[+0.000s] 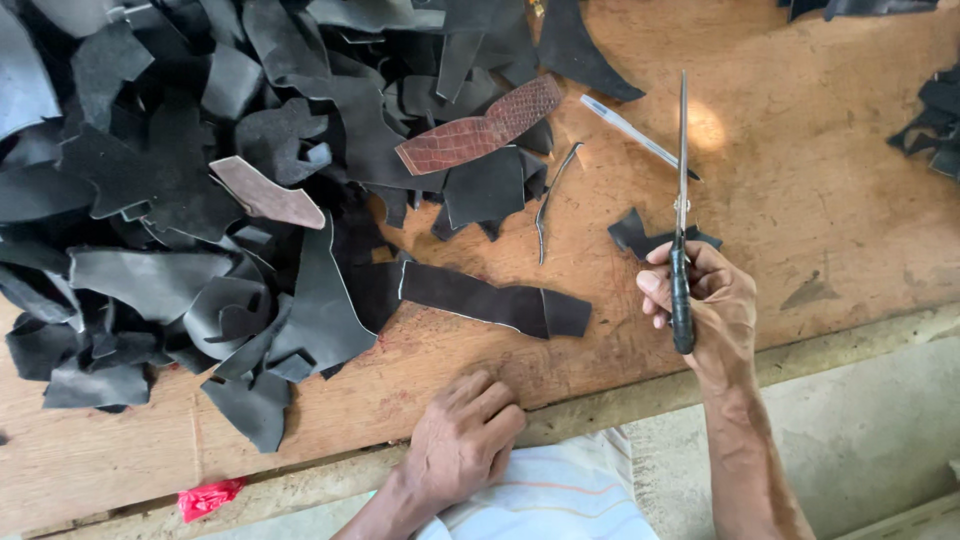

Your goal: The person uses shears to trim a black leather piece on a wooden workbench. They then place a patterned leather template on the trimmed piece, align it, and mark the outline with a pen. The person repeatedly picks up and sets down black leather pieces while working.

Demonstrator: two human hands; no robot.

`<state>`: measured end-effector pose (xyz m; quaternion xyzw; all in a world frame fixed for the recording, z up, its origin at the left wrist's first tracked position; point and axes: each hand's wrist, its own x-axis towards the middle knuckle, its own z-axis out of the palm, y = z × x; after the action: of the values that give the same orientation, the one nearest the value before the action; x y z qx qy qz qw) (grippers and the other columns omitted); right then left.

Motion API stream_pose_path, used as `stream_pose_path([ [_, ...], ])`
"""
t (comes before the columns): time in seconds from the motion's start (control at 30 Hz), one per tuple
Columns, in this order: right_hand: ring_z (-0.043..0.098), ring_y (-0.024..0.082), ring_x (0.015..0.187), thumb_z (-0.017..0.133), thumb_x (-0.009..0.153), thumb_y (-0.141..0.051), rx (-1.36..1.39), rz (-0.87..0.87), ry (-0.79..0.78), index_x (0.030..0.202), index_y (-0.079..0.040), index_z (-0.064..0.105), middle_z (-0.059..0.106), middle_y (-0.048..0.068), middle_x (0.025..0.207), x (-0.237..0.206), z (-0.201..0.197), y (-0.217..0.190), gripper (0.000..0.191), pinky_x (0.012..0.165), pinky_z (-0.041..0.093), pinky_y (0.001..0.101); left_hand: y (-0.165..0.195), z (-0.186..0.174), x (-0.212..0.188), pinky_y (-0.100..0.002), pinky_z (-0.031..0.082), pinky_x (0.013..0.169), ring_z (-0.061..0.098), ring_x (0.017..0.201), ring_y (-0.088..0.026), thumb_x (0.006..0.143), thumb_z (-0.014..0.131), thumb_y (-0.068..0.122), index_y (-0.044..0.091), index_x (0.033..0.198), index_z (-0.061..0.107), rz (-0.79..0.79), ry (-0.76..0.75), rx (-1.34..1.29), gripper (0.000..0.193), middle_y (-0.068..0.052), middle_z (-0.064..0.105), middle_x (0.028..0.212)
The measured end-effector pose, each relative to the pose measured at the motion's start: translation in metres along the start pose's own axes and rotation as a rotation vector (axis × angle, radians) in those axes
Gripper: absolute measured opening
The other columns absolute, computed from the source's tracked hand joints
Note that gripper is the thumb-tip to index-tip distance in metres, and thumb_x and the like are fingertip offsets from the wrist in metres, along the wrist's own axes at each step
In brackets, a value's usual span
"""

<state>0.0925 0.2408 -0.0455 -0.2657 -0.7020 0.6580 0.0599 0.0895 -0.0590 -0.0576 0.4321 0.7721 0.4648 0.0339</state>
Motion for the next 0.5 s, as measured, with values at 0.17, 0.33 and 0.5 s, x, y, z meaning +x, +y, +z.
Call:
stream_pose_path([
  [0.17,0.062,0.009,0.062,0.078,0.087,-0.003,-0.021,-0.023,0.001,0.11,0.002,0.066,0.068,0.004,0.08,-0.002,0.0,0.005,0.026,0.049,0.047,0.0202,0.002,-0.002,0.0,-0.04,0.047,0.067,0.054,0.076,-0.028,0.07,0.072,0.004,0.008,0.077,0.053,-0.02,-0.011,-0.008,0.02,-0.008,0.052,0.081],
  [0.33,0.063,0.009,0.065,0.076,0.091,-0.003,0.04,-0.077,-0.009,0.111,0.002,0.066,0.067,0.004,0.08,-0.004,-0.003,0.007,0.023,0.05,0.048,0.0205,0.004,-0.01,0.013,-0.039,0.051,0.07,0.061,0.082,-0.026,0.076,0.07,-0.001,0.005,0.087,0.061,-0.096,-0.012,-0.1,0.015,-0.009,0.061,0.089],
  [0.5,0.065,0.012,0.067,0.074,0.095,-0.006,0.099,-0.129,-0.046,0.111,0.003,0.065,0.065,0.007,0.08,-0.004,-0.01,0.013,0.021,0.052,0.051,0.0222,-0.004,-0.017,0.054,-0.038,0.053,0.082,0.063,0.099,-0.026,0.09,0.068,-0.003,0.001,0.106,0.062,-0.135,0.168,0.089,0.017,-0.012,0.064,0.105],
])
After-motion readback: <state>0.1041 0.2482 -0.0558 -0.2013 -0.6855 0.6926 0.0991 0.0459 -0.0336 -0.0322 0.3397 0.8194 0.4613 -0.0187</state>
